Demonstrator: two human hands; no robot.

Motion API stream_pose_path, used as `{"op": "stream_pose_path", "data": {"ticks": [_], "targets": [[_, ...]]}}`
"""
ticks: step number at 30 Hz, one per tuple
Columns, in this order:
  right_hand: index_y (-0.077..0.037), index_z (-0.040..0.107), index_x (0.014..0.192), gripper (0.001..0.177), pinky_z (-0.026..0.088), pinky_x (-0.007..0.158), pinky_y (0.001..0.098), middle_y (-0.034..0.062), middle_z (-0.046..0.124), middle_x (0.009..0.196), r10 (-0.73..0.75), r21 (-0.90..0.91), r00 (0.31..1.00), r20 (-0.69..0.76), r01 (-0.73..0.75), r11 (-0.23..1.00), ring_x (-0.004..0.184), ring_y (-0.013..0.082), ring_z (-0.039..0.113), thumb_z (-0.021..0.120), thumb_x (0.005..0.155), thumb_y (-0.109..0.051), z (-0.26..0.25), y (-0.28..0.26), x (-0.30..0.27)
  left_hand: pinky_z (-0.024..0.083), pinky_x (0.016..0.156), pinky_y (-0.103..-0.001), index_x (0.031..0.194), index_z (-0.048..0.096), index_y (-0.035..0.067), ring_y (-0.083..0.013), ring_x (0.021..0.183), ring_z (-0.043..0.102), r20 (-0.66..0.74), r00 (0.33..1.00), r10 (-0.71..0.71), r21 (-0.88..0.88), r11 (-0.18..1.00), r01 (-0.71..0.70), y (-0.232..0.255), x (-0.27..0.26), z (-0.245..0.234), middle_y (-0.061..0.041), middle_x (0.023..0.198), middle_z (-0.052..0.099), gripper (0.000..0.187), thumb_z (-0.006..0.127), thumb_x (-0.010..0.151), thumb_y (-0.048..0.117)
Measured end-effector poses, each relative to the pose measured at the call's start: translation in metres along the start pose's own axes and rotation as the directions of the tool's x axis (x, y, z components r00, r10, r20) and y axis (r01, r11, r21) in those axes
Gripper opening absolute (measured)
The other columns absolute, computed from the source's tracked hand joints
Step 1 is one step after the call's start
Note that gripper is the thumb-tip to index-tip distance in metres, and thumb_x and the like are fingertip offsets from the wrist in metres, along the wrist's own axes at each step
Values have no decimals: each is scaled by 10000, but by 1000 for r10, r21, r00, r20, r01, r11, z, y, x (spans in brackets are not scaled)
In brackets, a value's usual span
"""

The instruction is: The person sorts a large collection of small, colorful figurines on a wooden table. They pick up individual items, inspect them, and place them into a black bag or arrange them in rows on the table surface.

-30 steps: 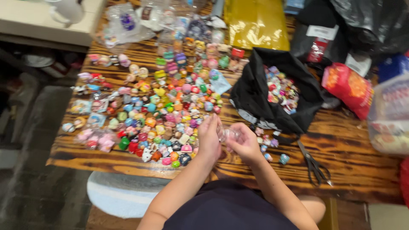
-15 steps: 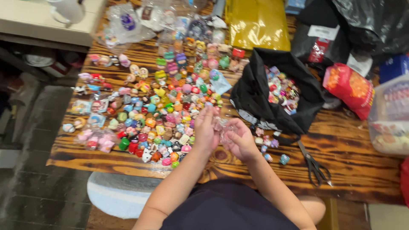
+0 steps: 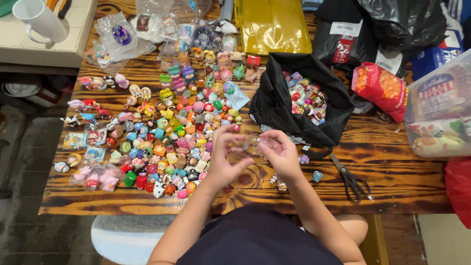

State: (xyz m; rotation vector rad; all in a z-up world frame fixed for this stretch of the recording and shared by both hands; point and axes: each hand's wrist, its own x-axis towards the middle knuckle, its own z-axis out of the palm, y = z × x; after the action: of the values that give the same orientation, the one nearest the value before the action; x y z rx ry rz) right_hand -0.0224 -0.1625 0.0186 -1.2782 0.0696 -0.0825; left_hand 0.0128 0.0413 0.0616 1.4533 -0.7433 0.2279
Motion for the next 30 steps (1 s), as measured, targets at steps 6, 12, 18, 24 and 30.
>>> {"op": "stream_pose_path", "data": {"ticks": [6,12,18,24,30], "targets": [[-34,556,1190,328,505,621,234,64,674,968,13,-32,1000,28,-12,999,786,101,650,698,900,24,-1,-27,-4,531,859,-260,1143,446,81,-97,944,552,-197,964,-181,-316,942,112,-35,-19,14,-178,1433,471,252,556,1024,-112],[-22,559,1128,263,498,638,238,89,691,968,-90,104,996,26,87,991,786,110,636,722,931,41,1,-26,-11,473,852,-242,1023,544,63,-123,1006,521,-223,967,-122,-184,980,81,-34,-24,15,-146,1426,455,222,585,975,-150],[-2,591,1148,226,508,642,221,100,743,978,-65,-24,997,-48,64,998,813,106,688,687,943,16,2,-39,-12,498,919,-263,1079,674,72,-187,1302,544,-187,977,-104,-306,951,43,-21,-26,12,-159,1496,451,223,590,979,-108],[30,665,1161,211,525,689,202,67,759,971,-98,-89,995,-7,97,991,865,92,716,668,952,-4,15,-63,-10,624,822,-348,1480,483,104,-235,1058,705,17,841,-541,-812,483,327,-33,-27,28,-215,1275,663,503,543,989,19],[7,773,1008,120,435,586,246,32,625,824,-487,-663,870,79,410,626,677,102,558,762,892,35,33,-93,-11,627,805,-339,1473,502,18,-295,1032,743,91,825,-558,-887,332,322,-67,-46,50,-228,1269,691,438,562,1039,36]]}}
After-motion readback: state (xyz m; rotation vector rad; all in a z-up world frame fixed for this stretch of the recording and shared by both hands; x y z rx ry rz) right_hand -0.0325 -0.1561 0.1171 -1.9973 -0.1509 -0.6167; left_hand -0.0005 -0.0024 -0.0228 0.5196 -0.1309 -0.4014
